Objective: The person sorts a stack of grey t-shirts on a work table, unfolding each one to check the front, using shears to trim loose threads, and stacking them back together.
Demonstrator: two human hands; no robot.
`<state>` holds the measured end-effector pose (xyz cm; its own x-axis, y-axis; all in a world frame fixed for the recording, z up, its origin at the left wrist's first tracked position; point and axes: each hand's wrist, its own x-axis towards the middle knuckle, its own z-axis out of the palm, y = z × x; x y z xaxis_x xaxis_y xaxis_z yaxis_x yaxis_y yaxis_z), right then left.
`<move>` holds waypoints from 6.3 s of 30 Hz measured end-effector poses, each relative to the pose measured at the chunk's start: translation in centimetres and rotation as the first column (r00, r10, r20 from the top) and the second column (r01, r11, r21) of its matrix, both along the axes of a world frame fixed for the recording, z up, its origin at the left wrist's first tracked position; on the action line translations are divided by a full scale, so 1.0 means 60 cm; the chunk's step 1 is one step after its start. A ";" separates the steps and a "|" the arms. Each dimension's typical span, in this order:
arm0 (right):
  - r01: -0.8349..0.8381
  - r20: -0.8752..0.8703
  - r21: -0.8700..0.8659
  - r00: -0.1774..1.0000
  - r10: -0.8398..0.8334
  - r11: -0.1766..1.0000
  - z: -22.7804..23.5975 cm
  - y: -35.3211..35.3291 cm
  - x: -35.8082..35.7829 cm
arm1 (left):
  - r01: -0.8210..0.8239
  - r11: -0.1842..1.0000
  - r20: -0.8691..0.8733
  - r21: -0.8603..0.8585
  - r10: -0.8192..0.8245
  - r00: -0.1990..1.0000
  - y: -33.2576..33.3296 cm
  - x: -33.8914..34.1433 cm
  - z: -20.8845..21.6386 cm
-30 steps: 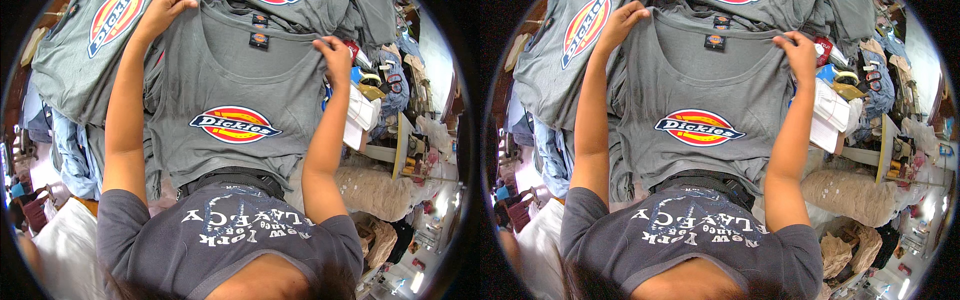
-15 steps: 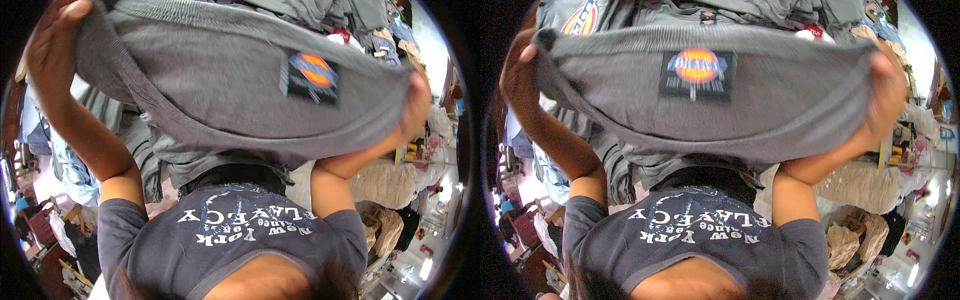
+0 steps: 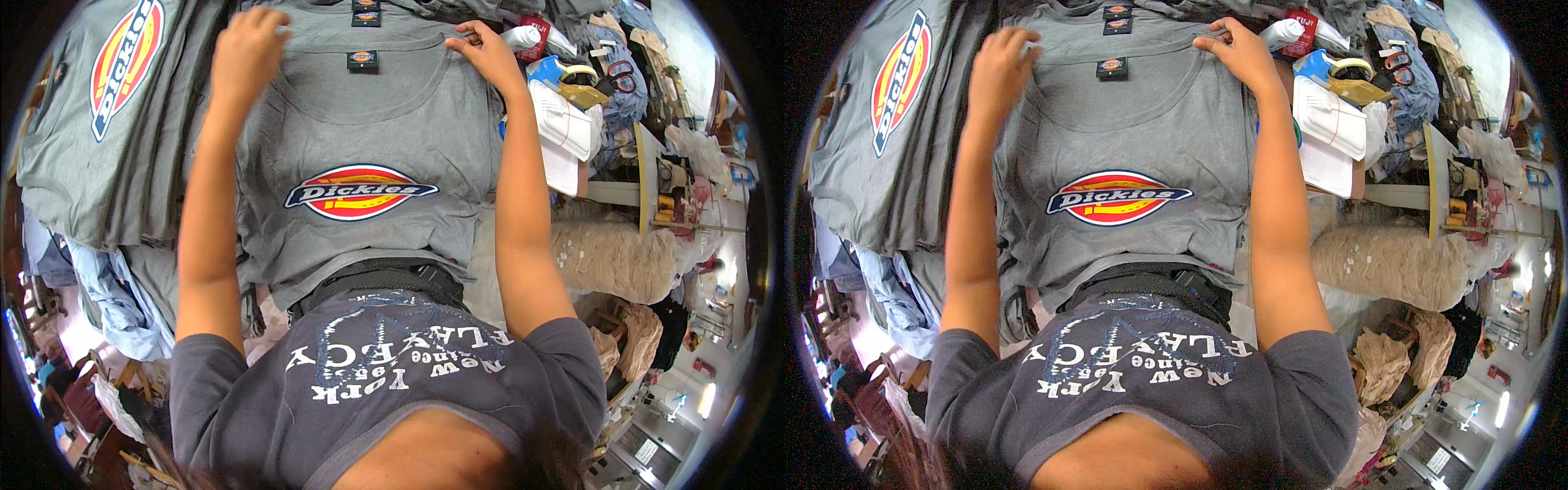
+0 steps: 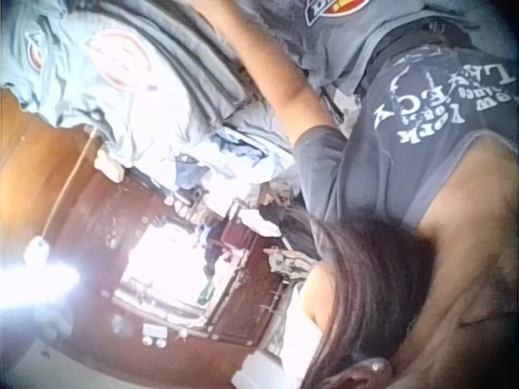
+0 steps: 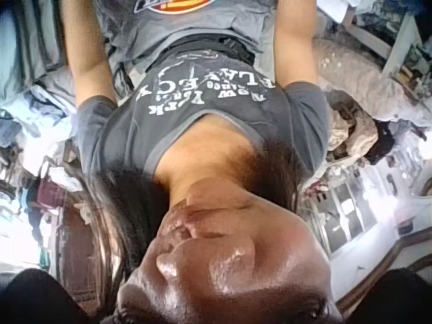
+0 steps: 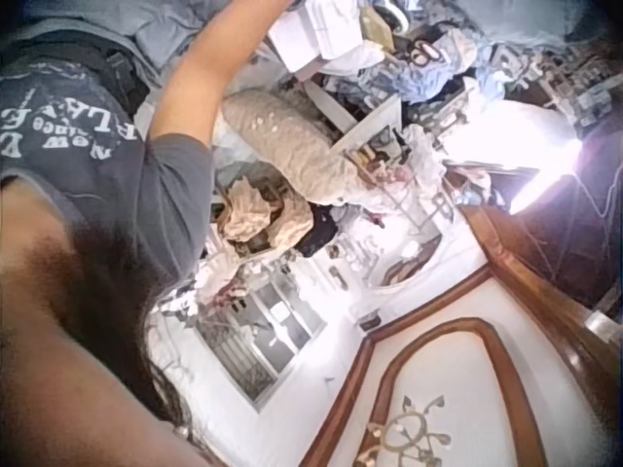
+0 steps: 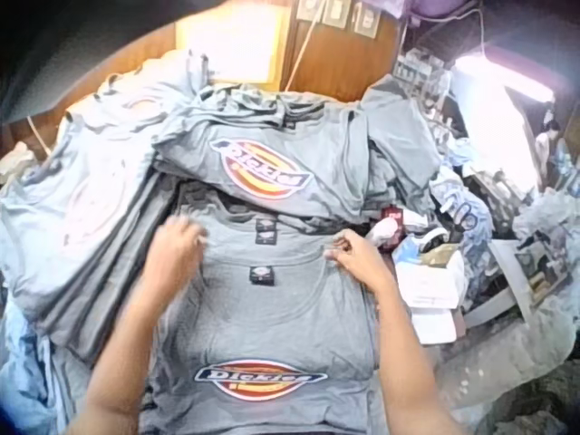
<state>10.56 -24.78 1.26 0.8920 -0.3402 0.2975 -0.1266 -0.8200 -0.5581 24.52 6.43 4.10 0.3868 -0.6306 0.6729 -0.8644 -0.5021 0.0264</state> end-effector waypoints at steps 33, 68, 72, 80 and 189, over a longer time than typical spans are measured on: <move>0.345 0.105 -0.204 0.938 -0.330 0.916 -0.045 0.016 0.071 | 0.623 0.765 -0.429 0.164 -0.513 0.743 -0.110 -0.275 -0.100; 0.317 0.557 -0.196 0.814 -0.161 0.928 -0.033 0.011 0.058 | -0.327 0.940 -0.339 -0.097 0.278 0.899 0.028 0.095 -0.035; 0.292 0.344 -0.247 0.918 -0.198 0.924 -0.045 0.018 0.071 | -0.306 0.952 -0.133 0.003 0.303 0.944 0.035 0.097 -0.047; 0.099 0.207 0.076 0.972 -0.112 0.992 -0.017 -0.002 0.048 | 0.349 0.932 -0.278 0.097 -0.311 0.909 -0.114 -0.247 -0.057; 0.130 -0.031 -0.526 0.985 -0.172 0.841 -0.063 0.203 -0.170 | -0.279 0.882 -0.049 0.380 0.321 0.946 0.078 -0.139 -0.093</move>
<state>0.35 -12.60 -2.49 0.8689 -0.2865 0.4037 -0.2964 -0.9543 -0.0394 16.19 11.10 -1.46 0.6529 -0.6647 0.3631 -0.6731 -0.7290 -0.1242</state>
